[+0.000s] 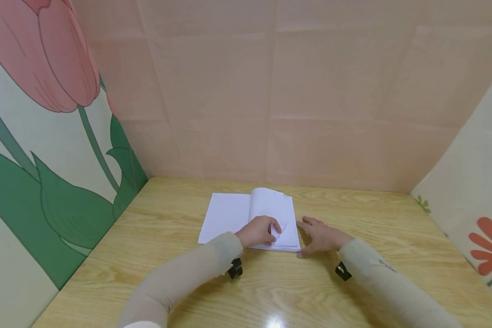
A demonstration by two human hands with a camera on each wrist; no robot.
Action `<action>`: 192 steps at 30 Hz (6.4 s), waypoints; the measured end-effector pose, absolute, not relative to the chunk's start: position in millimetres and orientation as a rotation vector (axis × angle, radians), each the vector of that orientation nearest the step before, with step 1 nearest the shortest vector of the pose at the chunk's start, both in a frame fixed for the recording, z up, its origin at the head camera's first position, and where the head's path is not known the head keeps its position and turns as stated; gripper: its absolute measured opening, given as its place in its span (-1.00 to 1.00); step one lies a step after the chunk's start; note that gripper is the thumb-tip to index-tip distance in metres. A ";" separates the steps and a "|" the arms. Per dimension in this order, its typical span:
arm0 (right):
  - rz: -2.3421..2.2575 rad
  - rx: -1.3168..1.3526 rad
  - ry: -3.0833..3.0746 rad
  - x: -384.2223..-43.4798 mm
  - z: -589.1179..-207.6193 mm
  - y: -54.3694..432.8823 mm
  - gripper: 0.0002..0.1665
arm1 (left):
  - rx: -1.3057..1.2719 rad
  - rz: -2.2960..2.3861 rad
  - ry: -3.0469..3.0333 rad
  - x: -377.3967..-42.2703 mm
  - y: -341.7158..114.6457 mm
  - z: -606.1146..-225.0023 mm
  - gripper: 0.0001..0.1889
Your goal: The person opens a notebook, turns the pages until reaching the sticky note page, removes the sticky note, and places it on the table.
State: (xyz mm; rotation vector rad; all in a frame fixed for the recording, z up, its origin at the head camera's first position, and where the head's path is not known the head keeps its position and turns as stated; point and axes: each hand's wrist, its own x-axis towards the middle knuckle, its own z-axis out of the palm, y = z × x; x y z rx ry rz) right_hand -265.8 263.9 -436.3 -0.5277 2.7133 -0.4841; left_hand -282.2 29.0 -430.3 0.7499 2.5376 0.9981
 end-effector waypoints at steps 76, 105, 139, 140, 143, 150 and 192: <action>-0.495 -0.569 2.709 -264.3 -436.4 267.0 0.31 | 0.126 1.212 2.717 -264.6 -136.2 -421.0 -0.87; -0.534 -0.540 2.692 -260.1 -433.1 265.0 0.30 | 0.082 1.085 2.672 -272.8 -137.4 -438.8 -0.86; -0.561 -0.567 2.691 -259.5 -435.2 266.6 0.28 | 0.142 0.911 2.779 -275.3 -140.3 -437.0 -0.75; -0.561 -0.567 2.691 -259.5 -435.3 266.6 0.28 | 0.140 0.907 2.780 -275.2 -140.3 -436.8 -0.74; -0.565 -0.564 2.691 -259.3 -435.0 266.4 0.28 | 0.139 0.899 2.775 -275.6 -140.6 -436.1 -0.74; -0.546 -0.562 2.700 -259.0 -434.0 267.3 0.29 | 0.168 0.919 2.813 -282.9 -132.8 -416.1 -0.73; -0.493 -0.603 2.747 -265.1 -438.2 269.2 0.29 | 0.759 0.851 2.613 -278.6 26.3 -431.0 -0.82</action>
